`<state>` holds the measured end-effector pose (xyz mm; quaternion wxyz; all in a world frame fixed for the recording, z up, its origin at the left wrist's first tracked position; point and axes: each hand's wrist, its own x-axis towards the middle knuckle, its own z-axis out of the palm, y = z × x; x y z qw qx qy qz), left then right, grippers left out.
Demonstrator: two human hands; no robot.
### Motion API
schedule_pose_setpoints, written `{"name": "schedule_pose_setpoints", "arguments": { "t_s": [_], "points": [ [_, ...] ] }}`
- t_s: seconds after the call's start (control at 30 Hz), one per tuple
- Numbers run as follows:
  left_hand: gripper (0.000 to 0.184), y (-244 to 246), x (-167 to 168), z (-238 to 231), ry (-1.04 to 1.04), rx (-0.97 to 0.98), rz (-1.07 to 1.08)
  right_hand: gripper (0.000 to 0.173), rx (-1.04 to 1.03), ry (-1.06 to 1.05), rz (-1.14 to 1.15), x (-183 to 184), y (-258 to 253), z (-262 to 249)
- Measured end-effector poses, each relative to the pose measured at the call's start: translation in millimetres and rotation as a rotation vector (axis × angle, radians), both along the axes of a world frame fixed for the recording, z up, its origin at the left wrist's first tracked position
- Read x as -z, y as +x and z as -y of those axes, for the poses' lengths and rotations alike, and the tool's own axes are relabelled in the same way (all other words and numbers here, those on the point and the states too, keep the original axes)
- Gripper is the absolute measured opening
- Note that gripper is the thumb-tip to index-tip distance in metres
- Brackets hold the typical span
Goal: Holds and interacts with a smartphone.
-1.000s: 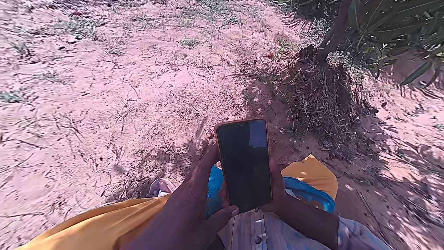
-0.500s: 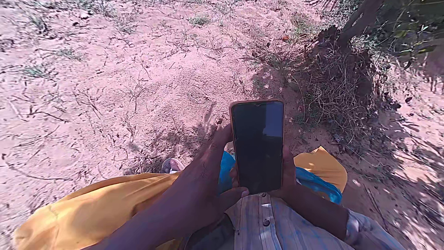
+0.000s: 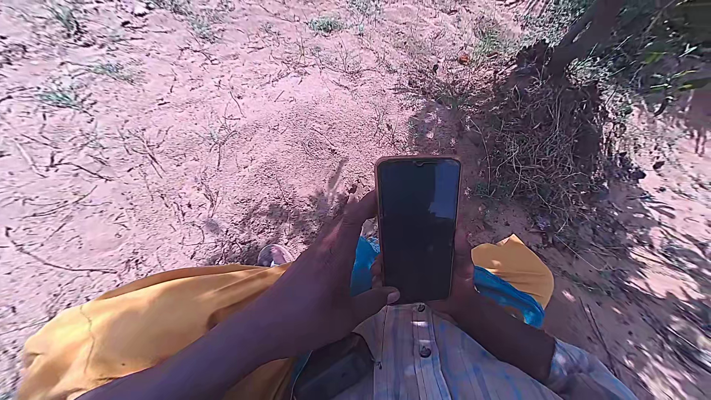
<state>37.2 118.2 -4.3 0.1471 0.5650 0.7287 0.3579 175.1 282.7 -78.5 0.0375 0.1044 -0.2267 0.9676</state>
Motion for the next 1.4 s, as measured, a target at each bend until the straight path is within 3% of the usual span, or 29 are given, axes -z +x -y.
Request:
{"name": "schedule_pose_setpoints", "arguments": {
  "t_s": [1.07,1.3,1.4],
  "points": [
    [0.092,0,4,-2,0.067,0.021,0.005,0.068,0.038,-0.030,0.005,2,0,3],
    [0.121,1,0,-3,-0.030,0.045,0.013,0.071,-0.014,-0.052,-0.011,-7,-3,5],
    [0.124,3,2,-5,-0.032,0.021,-0.006,0.074,0.021,-0.025,0.020,-4,-2,5]
  ]
}}
